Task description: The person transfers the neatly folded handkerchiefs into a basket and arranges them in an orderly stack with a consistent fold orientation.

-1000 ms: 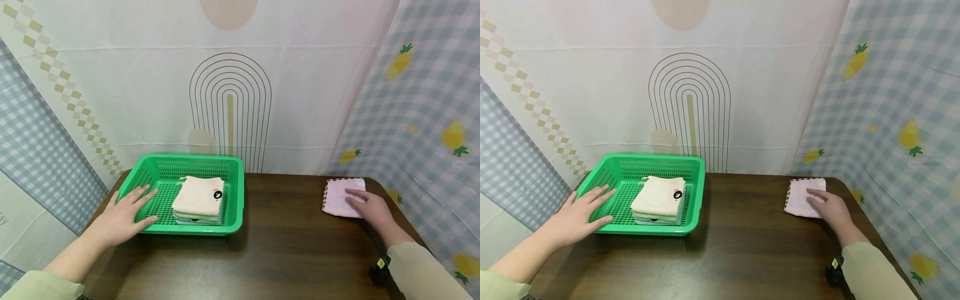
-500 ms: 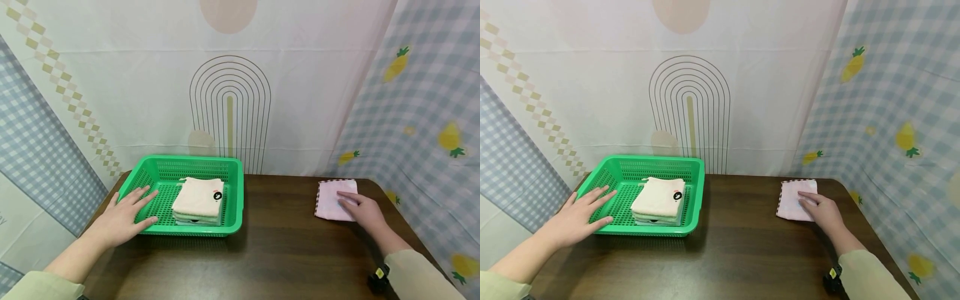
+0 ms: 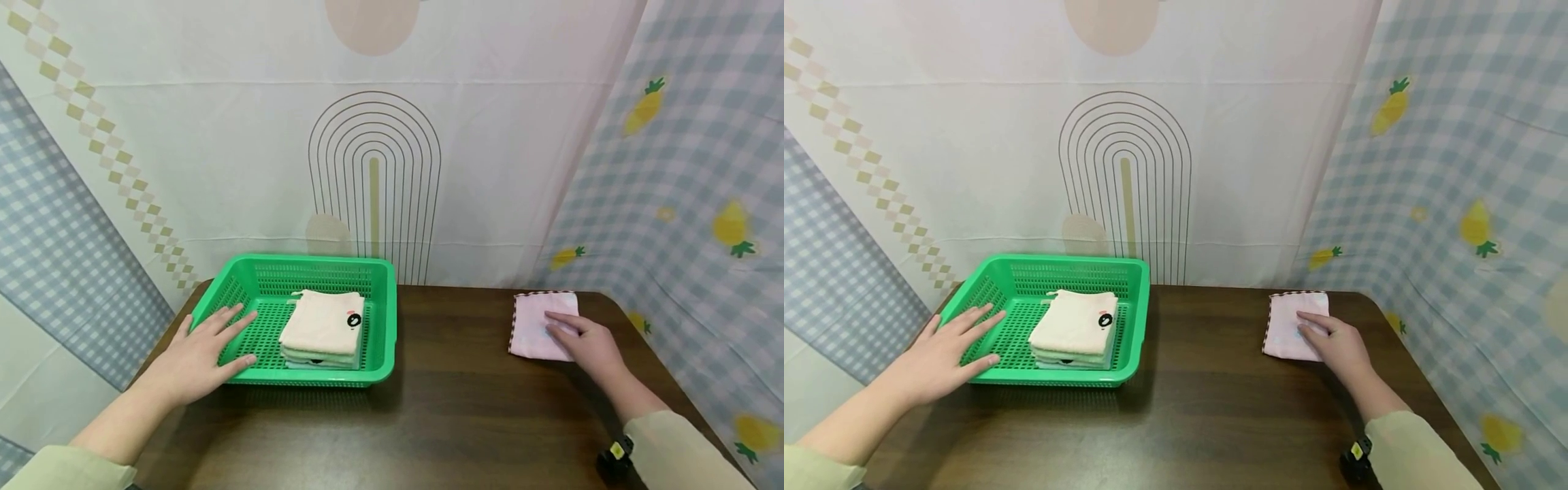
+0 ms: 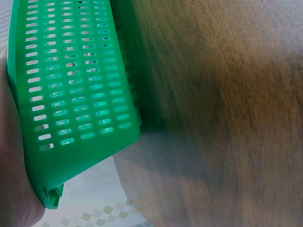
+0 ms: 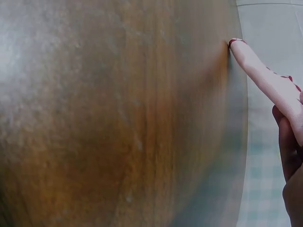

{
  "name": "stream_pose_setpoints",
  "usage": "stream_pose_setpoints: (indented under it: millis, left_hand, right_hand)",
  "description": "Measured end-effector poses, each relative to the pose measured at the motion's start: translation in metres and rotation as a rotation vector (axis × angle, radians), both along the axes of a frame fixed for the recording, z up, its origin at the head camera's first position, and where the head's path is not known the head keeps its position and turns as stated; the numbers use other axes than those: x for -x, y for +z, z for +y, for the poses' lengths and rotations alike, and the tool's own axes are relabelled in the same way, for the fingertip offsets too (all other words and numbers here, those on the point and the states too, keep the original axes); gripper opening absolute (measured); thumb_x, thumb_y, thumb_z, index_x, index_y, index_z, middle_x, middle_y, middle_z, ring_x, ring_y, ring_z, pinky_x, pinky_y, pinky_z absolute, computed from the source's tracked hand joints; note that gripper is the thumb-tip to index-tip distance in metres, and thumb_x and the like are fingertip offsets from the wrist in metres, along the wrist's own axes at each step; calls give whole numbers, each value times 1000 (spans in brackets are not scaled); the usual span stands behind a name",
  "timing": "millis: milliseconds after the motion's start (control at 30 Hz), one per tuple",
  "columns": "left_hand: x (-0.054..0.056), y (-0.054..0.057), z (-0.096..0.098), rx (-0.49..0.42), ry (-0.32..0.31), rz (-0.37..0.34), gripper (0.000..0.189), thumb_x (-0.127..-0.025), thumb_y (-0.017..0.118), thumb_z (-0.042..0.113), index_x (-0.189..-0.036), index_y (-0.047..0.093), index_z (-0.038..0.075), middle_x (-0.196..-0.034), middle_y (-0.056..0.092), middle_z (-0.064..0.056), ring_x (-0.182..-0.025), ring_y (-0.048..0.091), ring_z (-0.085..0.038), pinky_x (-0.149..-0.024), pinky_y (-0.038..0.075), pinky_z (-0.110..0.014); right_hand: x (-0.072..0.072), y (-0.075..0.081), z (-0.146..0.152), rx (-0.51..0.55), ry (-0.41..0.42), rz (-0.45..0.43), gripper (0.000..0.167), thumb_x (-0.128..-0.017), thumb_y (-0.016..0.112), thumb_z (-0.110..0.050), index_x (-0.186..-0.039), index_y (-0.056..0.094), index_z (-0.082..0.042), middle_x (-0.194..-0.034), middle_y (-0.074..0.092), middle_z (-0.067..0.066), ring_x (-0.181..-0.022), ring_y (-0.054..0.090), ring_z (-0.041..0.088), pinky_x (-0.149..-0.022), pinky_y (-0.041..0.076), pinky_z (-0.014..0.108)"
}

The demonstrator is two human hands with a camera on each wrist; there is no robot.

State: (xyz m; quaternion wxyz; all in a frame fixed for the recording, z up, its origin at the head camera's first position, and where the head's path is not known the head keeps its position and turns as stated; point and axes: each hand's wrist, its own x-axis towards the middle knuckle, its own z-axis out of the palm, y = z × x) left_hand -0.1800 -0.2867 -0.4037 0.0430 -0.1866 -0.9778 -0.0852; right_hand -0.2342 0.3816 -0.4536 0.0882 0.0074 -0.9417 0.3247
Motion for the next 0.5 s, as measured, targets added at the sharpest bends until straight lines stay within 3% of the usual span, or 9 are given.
stream_pose_setpoints:
  millis: [267, 500]
  left_hand:
    - [0, 1, -1, 1, 0, -1, 77, -96, 54, 58, -160, 22, 29, -162, 24, -14, -145, 25, -43, -111, -3, -72]
    - [-1, 2, 0, -4, 0, -6, 77, -96, 55, 58, -160, 22, 29, -162, 24, -14, -145, 24, -43, -111, -2, -72]
  right_hand:
    - [-1, -1, -5, 3, 5, 41, 50, -96, 63, -46, -129, 68, -10, -134, 59, 22, -129, 49, 45, -100, 40, 62]
    - [-4, 3, -12, 25, -23, 15, 52, -94, 66, -46, -131, 66, -10, -137, 55, 25, -130, 47, 46, -101, 39, 62]
